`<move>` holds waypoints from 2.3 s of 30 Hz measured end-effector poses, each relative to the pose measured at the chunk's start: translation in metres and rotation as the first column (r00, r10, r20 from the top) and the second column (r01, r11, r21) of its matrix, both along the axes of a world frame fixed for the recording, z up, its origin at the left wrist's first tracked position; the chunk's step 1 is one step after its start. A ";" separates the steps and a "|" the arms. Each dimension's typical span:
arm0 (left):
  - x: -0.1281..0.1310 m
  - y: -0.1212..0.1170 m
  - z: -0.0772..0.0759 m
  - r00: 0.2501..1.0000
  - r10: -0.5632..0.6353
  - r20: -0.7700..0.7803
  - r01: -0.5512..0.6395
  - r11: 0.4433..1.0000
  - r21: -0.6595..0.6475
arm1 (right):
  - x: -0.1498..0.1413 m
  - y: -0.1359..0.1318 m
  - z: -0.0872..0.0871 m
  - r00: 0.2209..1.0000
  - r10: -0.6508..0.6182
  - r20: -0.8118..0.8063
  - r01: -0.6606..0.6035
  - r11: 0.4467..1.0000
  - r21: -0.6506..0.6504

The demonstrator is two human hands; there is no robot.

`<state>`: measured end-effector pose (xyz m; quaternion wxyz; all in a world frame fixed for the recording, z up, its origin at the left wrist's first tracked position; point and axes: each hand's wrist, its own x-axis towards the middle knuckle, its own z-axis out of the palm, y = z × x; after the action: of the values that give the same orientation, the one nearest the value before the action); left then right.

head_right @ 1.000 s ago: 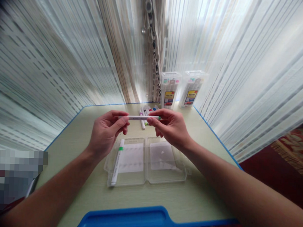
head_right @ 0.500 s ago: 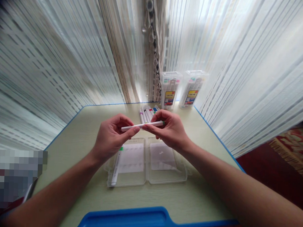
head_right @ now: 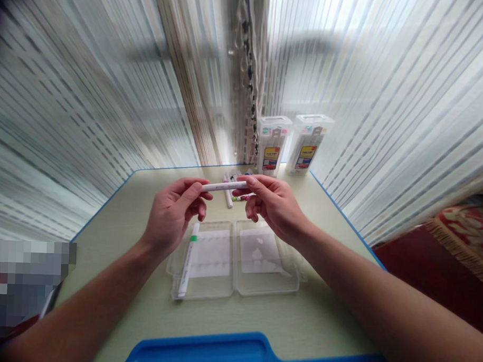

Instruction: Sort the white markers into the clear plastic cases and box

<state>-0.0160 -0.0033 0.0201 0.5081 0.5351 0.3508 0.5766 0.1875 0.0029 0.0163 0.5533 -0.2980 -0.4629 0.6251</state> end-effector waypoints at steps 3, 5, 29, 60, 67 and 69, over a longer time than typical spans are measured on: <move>-0.001 0.001 0.000 0.999 -0.007 0.054 0.009 0.999 -0.041 | 0.000 -0.001 0.001 1.000 -0.004 -0.015 0.003 1.000 -0.016; -0.001 0.001 0.000 0.997 -0.005 0.076 0.010 0.998 -0.061 | -0.001 0.000 0.000 1.000 -0.009 -0.015 0.009 1.000 -0.020; 0.000 -0.005 -0.002 0.984 -0.020 -0.175 0.013 0.999 -0.041 | -0.004 -0.003 -0.005 0.960 -0.077 0.271 0.048 0.992 0.113; -0.003 0.002 0.003 0.986 0.047 0.159 -0.013 0.979 -0.206 | 0.000 0.002 0.000 0.998 -0.053 0.028 0.054 0.998 -0.033; -0.004 0.001 0.002 0.996 0.056 0.069 -0.044 0.985 -0.168 | 0.000 0.004 -0.003 0.995 -0.067 0.078 0.068 0.998 -0.016; -0.003 0.001 0.000 0.999 0.050 0.019 -0.047 0.989 -0.141 | 0.000 0.004 -0.005 0.993 -0.060 0.099 0.061 0.998 -0.001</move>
<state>-0.0193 -0.0022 0.0203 0.5343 0.4828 0.3977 0.5685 0.1871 0.0073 0.0109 0.5479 -0.3435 -0.4791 0.5936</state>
